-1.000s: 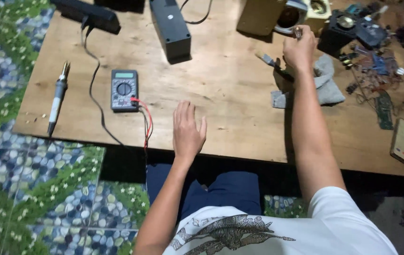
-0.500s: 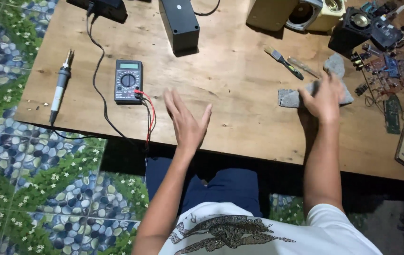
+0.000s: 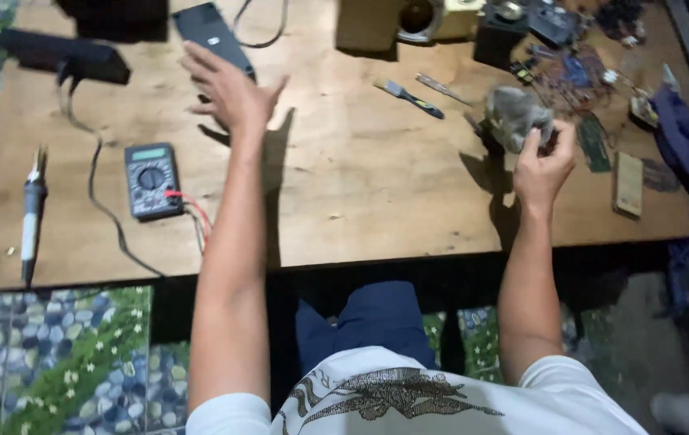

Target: Cleaning and reassembling a speaker box using a cloth and a screwdriver.

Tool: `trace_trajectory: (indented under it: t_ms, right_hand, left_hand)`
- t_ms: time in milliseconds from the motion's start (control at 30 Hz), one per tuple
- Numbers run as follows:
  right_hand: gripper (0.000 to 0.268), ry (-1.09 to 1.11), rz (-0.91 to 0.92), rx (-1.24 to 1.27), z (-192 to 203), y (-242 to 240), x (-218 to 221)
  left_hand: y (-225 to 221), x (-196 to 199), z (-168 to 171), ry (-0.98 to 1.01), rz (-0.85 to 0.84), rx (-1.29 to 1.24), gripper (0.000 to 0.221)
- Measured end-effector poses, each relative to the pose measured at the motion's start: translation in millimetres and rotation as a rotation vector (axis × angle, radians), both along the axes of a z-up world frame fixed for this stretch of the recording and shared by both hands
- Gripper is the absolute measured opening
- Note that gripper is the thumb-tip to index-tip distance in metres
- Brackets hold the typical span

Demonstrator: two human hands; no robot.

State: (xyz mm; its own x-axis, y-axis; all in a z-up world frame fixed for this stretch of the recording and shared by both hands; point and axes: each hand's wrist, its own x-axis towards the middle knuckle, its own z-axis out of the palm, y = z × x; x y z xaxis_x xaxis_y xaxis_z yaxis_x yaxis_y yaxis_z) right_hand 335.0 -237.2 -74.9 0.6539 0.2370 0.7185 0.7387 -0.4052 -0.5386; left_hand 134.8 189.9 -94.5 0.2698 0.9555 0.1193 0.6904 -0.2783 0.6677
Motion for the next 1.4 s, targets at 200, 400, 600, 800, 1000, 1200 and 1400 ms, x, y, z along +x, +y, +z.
trace_trajectory:
  t_ms: [200,400,600,800,1000,1200,1400]
  right_hand:
    - [0.010,0.045,-0.046,0.084,42.1,-10.5,-47.9]
    - [0.010,0.159,0.274,0.333,35.6,28.3,-82.3]
    - [0.014,0.281,0.364,0.337,15.4,59.2,-126.6]
    - [0.017,0.270,0.441,0.236,17.6,82.5,-142.2]
    - [0.021,-0.028,0.559,-0.093,-2.1,117.5,-147.8]
    - [0.035,-0.096,0.583,-0.329,-18.5,131.0,-157.2]
    - [0.037,-0.214,0.518,-0.465,-18.8,148.8,-149.7]
  left_hand:
    - [36.8,17.9,-41.1,0.261,0.066,-0.004,0.136]
    - [15.6,-11.2,-14.4,0.321,-0.011,0.086,0.129]
    - [17.1,-19.1,-31.8,0.126,0.031,0.189,0.110]
    - [-47.6,-48.3,-39.5,-0.130,-0.119,0.098,0.098]
    - [-145.7,-94.6,-19.4,-0.431,-0.586,-0.254,0.049]
    - [-171.7,-111.2,-10.7,-0.150,-0.530,-0.091,0.057]
    - [-178.3,-101.9,1.1,-0.304,-0.524,0.100,0.063]
